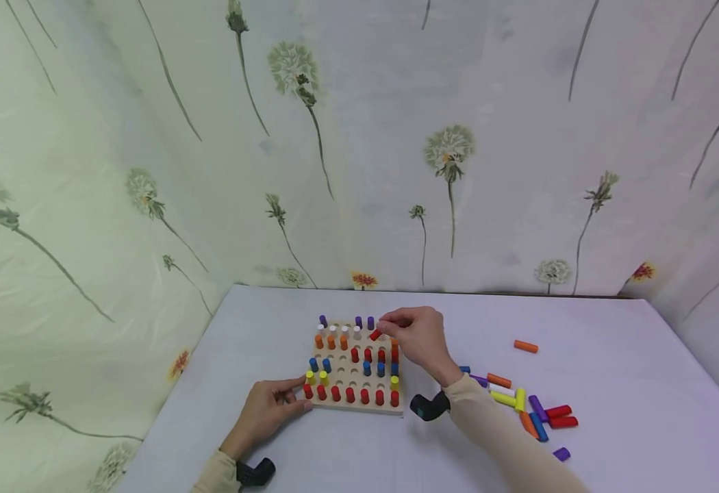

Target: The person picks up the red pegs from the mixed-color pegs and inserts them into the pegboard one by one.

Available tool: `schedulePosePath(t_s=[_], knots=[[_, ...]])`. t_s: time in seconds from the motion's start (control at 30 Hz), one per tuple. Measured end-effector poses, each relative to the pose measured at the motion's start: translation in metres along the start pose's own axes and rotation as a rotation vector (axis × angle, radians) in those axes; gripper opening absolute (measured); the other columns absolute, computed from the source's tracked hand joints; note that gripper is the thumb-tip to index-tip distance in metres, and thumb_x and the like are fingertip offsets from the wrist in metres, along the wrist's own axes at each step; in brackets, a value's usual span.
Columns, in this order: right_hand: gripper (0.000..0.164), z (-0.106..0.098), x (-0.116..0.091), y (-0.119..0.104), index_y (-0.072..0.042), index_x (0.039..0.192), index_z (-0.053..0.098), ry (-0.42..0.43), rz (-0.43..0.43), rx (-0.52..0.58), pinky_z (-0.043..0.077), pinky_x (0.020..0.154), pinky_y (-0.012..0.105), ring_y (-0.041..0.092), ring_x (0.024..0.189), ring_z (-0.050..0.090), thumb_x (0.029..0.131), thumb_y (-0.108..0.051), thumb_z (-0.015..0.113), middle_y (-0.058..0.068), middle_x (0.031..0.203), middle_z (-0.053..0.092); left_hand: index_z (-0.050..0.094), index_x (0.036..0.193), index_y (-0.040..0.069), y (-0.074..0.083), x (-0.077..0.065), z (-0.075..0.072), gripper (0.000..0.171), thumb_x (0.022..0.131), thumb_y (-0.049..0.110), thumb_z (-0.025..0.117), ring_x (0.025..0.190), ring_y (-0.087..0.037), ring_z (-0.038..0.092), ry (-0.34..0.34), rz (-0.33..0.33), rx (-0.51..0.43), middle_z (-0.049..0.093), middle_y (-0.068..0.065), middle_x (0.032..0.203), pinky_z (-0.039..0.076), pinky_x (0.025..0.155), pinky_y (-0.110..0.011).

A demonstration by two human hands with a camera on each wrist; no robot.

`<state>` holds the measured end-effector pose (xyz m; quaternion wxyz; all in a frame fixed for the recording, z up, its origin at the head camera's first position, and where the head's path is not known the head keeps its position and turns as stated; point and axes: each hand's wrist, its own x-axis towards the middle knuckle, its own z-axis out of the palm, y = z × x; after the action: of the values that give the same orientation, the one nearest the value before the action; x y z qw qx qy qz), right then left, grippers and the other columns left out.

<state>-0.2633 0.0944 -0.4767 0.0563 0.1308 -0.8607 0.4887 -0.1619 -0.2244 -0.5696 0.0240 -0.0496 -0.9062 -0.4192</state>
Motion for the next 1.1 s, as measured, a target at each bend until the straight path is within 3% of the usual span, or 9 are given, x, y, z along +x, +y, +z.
schedulePosePath(t_s=[0.23,0.43,0.7,0.93,1.1], knots=[[0.014,0.027,0.017,-0.017,-0.012,0.097,0.086,-0.023,-0.015,0.002,0.052,0.071,0.032,0.019,0.084,0.069,0.093,-0.025,0.084,0.003,0.089,0.082,0.077,0.13,0.013,-0.003,0.0,-0.001,0.05,0.086,0.035,0.089,0.061,-0.002,0.051,0.001,0.005,-0.01,0.065,0.013,0.071,0.037,0.057,-0.021],[0.01,0.045,0.027,-0.023,-0.014,0.092,0.086,-0.121,-0.089,-0.063,0.054,0.071,0.033,0.011,0.076,0.07,0.092,-0.024,0.085,-0.002,0.083,0.081,0.076,0.131,0.013,-0.004,0.001,-0.001,0.051,0.087,0.035,0.088,0.062,-0.003,0.052,-0.006,0.008,-0.011,0.065,0.013,0.071,0.038,0.057,-0.021],[0.005,0.064,0.029,-0.024,-0.017,0.088,0.086,-0.268,-0.069,-0.154,0.05,0.066,0.031,0.013,0.072,0.061,0.091,-0.021,0.086,-0.005,0.084,0.078,0.076,0.131,0.013,-0.004,0.002,-0.002,0.049,0.088,0.034,0.088,0.06,-0.001,0.051,-0.003,0.025,0.009,0.066,0.015,0.07,0.036,0.056,-0.02],[0.009,0.076,0.032,-0.022,-0.017,0.081,0.084,-0.306,-0.089,-0.232,0.045,0.064,0.03,0.012,0.069,0.057,0.089,-0.017,0.088,-0.006,0.077,0.071,0.077,0.13,0.012,-0.002,0.002,-0.003,0.049,0.087,0.034,0.088,0.06,-0.001,0.051,0.001,0.029,-0.011,0.066,0.014,0.071,0.037,0.056,-0.02],[0.009,0.081,0.031,-0.023,-0.015,0.081,0.083,-0.284,-0.075,-0.265,0.044,0.064,0.03,0.013,0.069,0.057,0.087,-0.017,0.089,-0.005,0.075,0.07,0.077,0.13,0.012,-0.003,0.002,-0.002,0.05,0.087,0.035,0.088,0.061,-0.001,0.051,0.002,0.028,-0.005,0.065,0.014,0.071,0.037,0.056,-0.02]])
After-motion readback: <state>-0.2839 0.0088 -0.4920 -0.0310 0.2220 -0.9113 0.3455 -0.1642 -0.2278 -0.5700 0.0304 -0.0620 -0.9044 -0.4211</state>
